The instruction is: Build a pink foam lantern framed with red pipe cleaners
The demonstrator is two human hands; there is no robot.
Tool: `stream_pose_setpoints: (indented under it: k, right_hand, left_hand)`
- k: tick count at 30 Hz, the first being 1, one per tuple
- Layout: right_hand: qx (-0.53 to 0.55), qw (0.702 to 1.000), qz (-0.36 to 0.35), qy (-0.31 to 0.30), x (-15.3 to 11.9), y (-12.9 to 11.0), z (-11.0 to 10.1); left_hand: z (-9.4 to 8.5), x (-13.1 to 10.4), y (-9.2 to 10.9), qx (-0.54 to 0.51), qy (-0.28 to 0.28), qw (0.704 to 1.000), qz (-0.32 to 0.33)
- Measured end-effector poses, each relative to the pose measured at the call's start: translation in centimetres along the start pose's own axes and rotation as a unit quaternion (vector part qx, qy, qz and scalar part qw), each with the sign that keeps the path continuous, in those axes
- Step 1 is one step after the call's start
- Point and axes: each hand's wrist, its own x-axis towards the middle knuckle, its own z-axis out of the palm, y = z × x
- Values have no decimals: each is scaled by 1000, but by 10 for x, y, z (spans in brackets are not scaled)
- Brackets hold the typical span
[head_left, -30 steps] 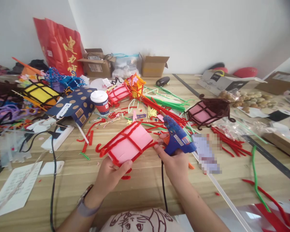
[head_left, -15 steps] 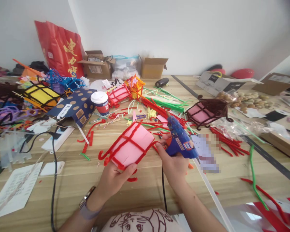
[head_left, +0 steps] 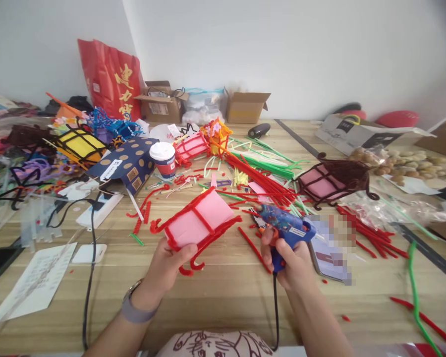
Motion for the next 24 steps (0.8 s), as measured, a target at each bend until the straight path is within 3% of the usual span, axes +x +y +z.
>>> stream_pose_setpoints:
  k: [10,24]
  right_hand:
    - [5,996,75,-49,0,10,-4]
    - [20,995,81,-53,0,15,-2]
  left_hand:
    - [-2,-2,0,-18,10,1000,-8]
    - [1,-2,6,-32,9,999,-8]
